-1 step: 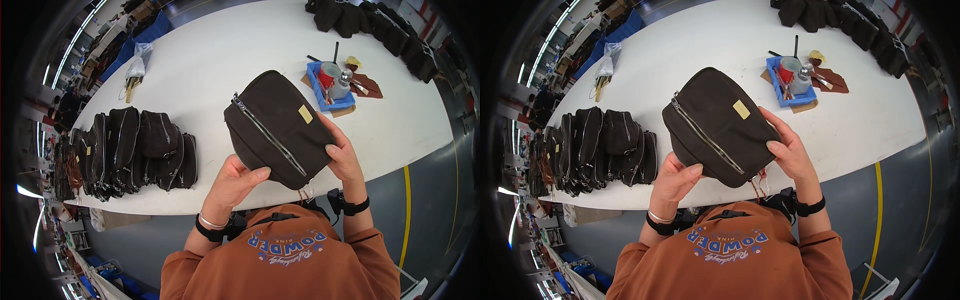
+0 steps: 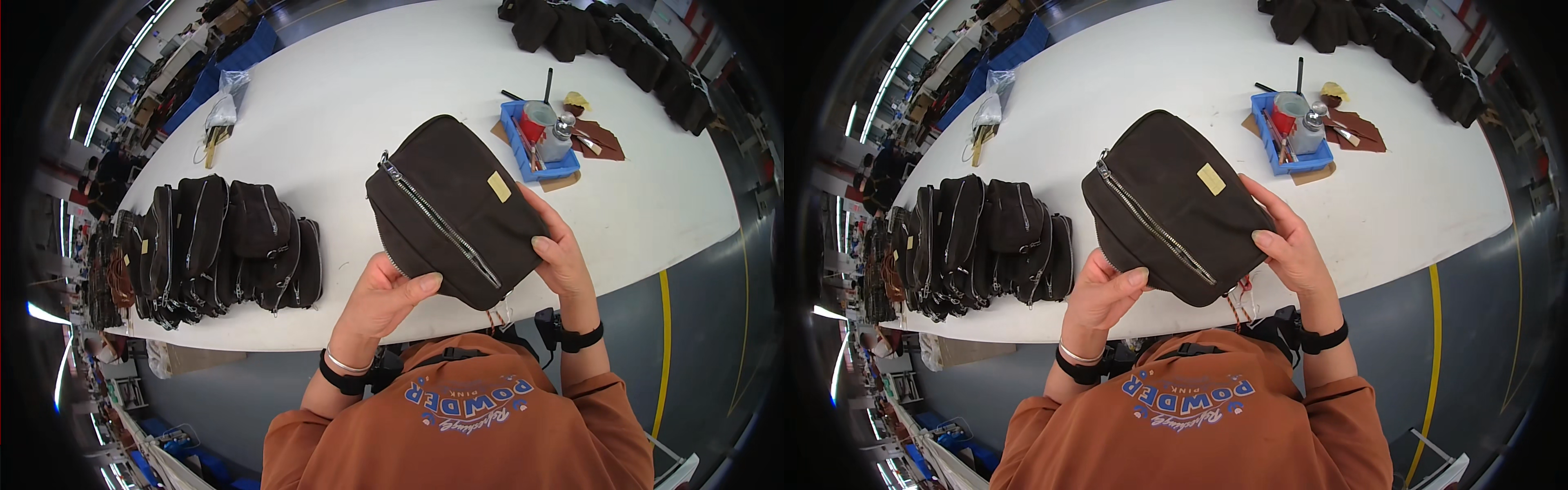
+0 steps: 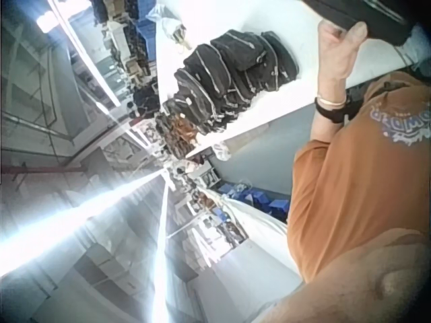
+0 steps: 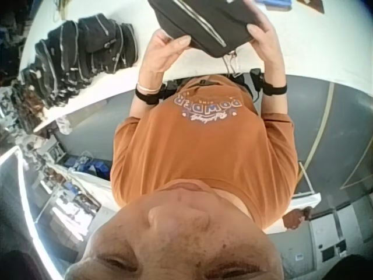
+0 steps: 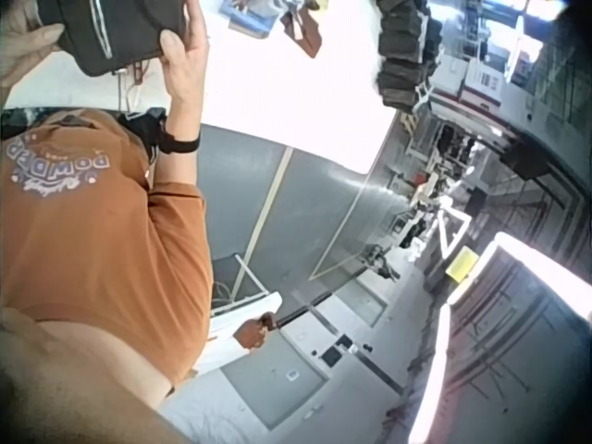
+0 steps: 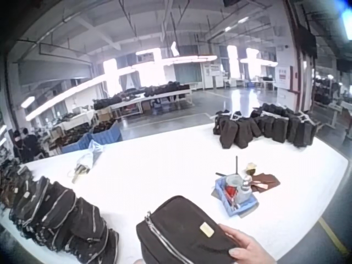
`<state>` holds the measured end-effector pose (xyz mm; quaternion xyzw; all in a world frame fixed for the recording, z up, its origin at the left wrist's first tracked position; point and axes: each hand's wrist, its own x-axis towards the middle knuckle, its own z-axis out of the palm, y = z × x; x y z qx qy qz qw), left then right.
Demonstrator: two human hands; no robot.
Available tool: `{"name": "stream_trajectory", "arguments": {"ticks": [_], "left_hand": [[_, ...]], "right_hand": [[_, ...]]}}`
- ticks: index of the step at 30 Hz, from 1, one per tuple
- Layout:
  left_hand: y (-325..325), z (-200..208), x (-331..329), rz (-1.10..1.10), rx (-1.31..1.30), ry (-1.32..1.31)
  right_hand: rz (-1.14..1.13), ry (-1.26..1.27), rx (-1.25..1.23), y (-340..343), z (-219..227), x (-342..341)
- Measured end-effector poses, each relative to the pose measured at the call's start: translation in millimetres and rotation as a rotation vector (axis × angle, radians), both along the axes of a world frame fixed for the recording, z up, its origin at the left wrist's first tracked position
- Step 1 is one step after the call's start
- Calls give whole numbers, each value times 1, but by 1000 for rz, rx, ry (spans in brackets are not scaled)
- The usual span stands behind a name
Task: Inspecting, trimming threads, and singeing leather bags in a factory workshop.
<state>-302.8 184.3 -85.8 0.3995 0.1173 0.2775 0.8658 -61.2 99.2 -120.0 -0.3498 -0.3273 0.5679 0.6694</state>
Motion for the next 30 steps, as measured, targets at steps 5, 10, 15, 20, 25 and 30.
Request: {"name": "stream_trajectory", "arguments": {"ticks": [5,10,15,20,25,30], "left_hand": [[1,-1,2,-14,8,-10],[-2,3,10,182,36,86],[-2,4,20,236,17,126],[10,2,32,108,-68,206],[19,-7,65,30,-107,264],[18,-9,96,-95,-111,293]], "right_hand": [[-8,-38,22,-2,2,3],[-27,-178,41,-3,2,6],[-79,-161,10,-6,1,3],[0,267,-218,-8,-39,4],[9,527,-253,-20,-60,20],[-121,409,-204,-42,-59,57]]}}
